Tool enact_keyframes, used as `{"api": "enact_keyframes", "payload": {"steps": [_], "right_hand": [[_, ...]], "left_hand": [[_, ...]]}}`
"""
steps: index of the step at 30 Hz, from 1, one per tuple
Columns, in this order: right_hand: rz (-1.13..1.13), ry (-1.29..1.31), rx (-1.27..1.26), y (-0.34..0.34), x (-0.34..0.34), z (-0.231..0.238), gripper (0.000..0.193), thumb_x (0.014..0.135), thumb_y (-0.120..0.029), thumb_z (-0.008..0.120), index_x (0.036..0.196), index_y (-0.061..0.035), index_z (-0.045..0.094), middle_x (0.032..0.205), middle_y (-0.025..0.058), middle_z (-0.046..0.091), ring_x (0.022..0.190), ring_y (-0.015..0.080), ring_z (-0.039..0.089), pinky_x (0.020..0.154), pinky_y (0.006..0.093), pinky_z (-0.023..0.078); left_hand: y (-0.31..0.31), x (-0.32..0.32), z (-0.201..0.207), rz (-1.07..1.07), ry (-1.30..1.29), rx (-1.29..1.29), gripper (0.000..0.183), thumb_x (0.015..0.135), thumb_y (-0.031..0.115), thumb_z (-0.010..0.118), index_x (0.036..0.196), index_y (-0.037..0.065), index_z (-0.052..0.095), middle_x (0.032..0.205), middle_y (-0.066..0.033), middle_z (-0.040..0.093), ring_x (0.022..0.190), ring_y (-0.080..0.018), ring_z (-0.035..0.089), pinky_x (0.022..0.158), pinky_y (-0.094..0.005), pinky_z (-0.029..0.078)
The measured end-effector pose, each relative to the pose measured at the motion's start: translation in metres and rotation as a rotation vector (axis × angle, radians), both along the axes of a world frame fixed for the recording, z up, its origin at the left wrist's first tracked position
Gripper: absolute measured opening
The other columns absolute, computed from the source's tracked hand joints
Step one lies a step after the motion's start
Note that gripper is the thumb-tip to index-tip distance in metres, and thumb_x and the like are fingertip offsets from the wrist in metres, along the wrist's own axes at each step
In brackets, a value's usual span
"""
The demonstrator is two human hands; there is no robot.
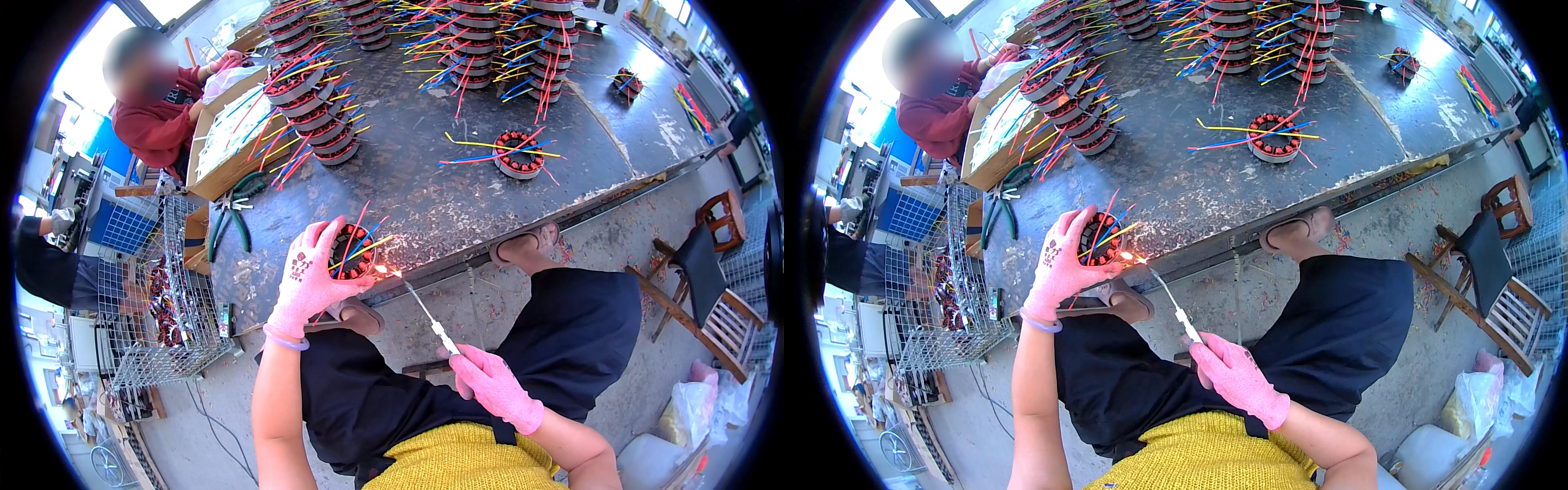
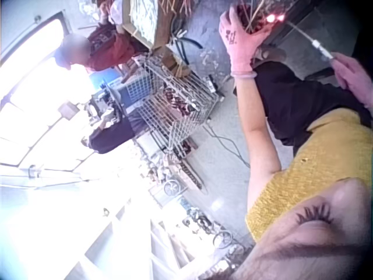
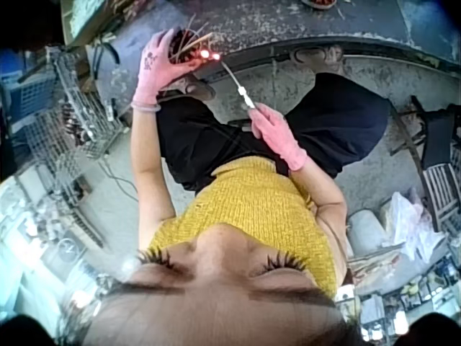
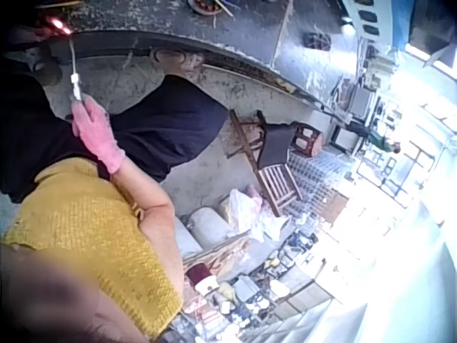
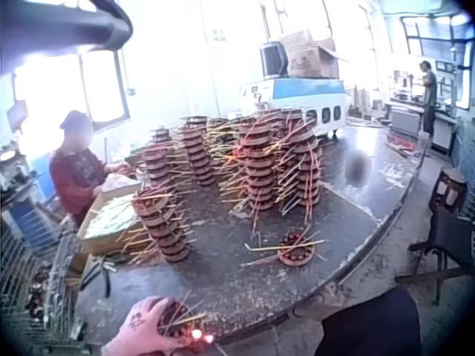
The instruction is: The person holds a motor stator and uses a lighter to melt or singe the ends of protruding wires. They rotate the component to reach different wires before placing it back onto a stack on the table.
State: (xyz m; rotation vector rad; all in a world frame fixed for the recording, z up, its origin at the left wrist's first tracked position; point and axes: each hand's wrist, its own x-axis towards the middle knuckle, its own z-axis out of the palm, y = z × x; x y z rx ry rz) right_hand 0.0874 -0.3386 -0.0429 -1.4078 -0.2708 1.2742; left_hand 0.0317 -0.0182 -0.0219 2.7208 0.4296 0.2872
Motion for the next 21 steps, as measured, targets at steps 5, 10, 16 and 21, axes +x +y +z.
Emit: {"api": "enact_keyframes", "payload": {"steps": [5, 10, 16, 21], "right_hand": [[-0.017, 0.014, 0.016, -0.001, -0.001, -0.002, 0.034, 0.106, -0.029, 0.049, 0.121, -0.0007, 0.061, 0.067, -0.0038, 0.05, 0.061, 0.005, 0.043, 0.056, 0.0243, 0.036], [-0.059, 0.067, 0.024, -0.005, -0.001, 0.001, 0.037, 0.106, -0.028, 0.05, 0.13, -0.0015, 0.06, 0.068, -0.0045, 0.05, 0.062, 0.0043, 0.043, 0.056, 0.0232, 0.034], [-0.153, 0.159, 0.016, -0.011, 0.007, 0.02, 0.04, 0.106, -0.027, 0.052, 0.135, 0.0005, 0.057, 0.07, -0.0043, 0.051, 0.062, 0.0045, 0.044, 0.056, 0.0218, 0.033], [-0.212, 0.083, 0.014, -0.02, 0.019, 0.029, 0.038, 0.106, -0.026, 0.052, 0.134, -0.0004, 0.058, 0.068, -0.0046, 0.051, 0.059, 0.0036, 0.042, 0.053, 0.0206, 0.03]], "left_hand": [[0.0, 0.0, -0.001, -0.002, -0.002, 0.013, 0.097, 0.064, 0.048, 0.088, 0.142, 0.004, 0.05, 0.132, -0.019, 0.053, 0.124, -0.0383, 0.052, 0.108, -0.0463, 0.04], [0.0, 0.0, -0.002, 0.0, -0.009, 0.0, 0.096, 0.063, 0.047, 0.089, 0.14, 0.003, 0.051, 0.13, -0.0185, 0.055, 0.123, -0.0375, 0.054, 0.107, -0.0457, 0.042], [0.001, -0.004, 0.005, 0.024, -0.073, -0.101, 0.094, 0.06, 0.043, 0.092, 0.135, -0.001, 0.054, 0.123, -0.0183, 0.059, 0.115, -0.0356, 0.06, 0.1, -0.0428, 0.048], [-0.002, -0.009, 0.023, 0.016, -0.154, -0.381, 0.095, 0.06, 0.037, 0.092, 0.136, -0.002, 0.051, 0.123, -0.0173, 0.058, 0.116, -0.0332, 0.06, 0.103, -0.0415, 0.047]]}}
